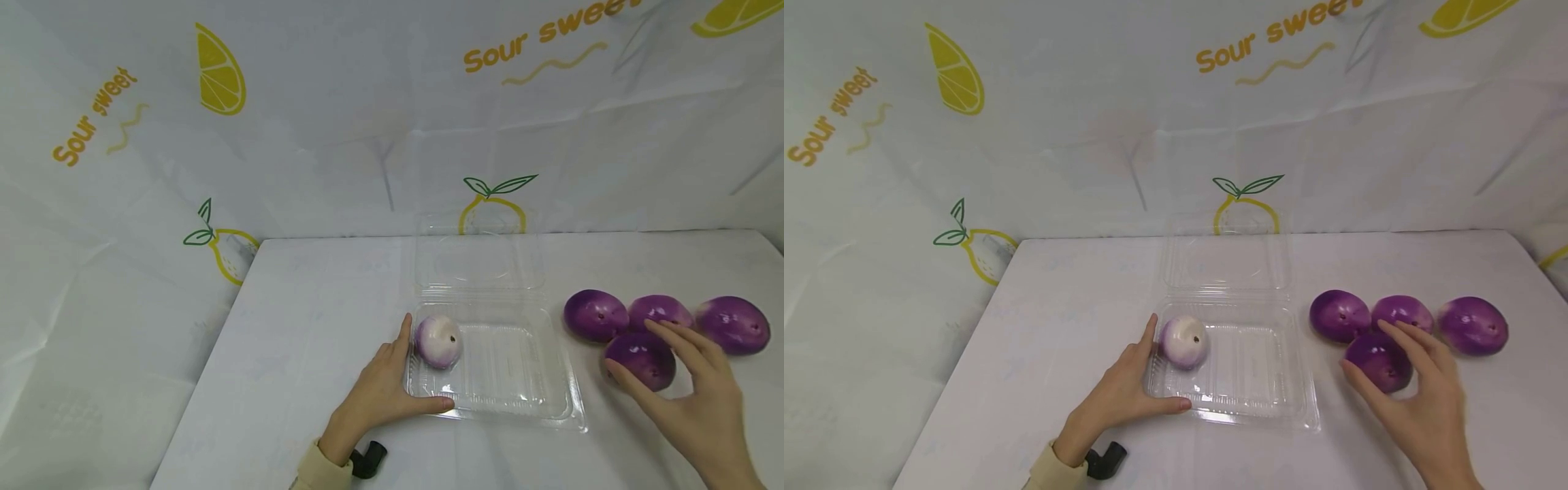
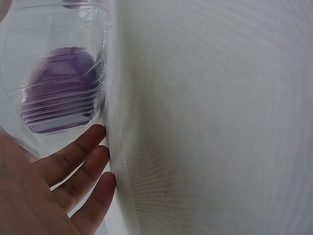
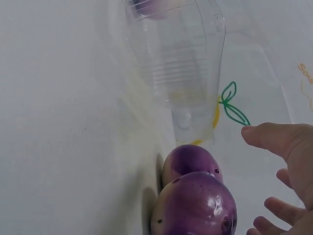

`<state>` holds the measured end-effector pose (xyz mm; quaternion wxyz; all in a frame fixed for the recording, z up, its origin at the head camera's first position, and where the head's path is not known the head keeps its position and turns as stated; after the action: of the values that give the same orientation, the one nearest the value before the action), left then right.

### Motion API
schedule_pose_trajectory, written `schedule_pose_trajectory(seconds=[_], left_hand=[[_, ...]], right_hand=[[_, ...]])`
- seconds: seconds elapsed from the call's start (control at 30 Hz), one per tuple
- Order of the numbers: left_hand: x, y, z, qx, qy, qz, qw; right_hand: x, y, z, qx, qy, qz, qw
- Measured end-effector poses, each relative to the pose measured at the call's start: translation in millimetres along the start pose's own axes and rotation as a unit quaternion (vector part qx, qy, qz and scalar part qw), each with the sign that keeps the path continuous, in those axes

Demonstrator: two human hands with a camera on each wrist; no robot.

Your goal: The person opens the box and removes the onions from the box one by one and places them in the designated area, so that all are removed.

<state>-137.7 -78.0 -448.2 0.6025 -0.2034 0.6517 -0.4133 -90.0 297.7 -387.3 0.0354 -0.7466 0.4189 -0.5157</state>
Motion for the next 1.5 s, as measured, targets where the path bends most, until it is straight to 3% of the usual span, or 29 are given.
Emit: schedule_pose_trajectory(seconds=[0.2, 0.43, 0.67, 1.0, 1.5], left_hand=[[-1.0, -0.5, -0.2, 0.001, 0.0, 0.001, 1.0], [-0.6, -0.5, 0.2, 0.002, -0.001, 0.003, 1.0], [-0.4, 0.2, -0.1, 0.001, 0.001, 0.002, 1.0], [-1.0, -0.1, -0.6, 0.0, 0.005, 0.0, 1.0], [-1.1, -0.8, -1.1, -0.004, 0.011, -0.006, 0.9999]], right_hand=[[20, 10, -3, 0.011, -0.022, -0.042, 0.999], [47, 30, -3, 0.031, -0.063, -0.122, 0.99], [62, 60, -1, 0.077, -0.036, -0.118, 0.989], [76, 88, 2, 0.105, -0.02, -0.128, 0.986], [100, 152, 23, 0.206, -0.039, -0.171, 0.963]])
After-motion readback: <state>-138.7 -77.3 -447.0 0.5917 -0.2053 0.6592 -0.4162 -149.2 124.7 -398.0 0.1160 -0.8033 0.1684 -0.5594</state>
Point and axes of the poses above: each hand's wrist, its own z-axis away from the middle knuckle, its own y-axis out of the palm, x = y × z, the point moved 9 cm from there along -z, towards the middle knuckle, and after that the axes turned 5 degrees about -x, right-handed, at the moved point
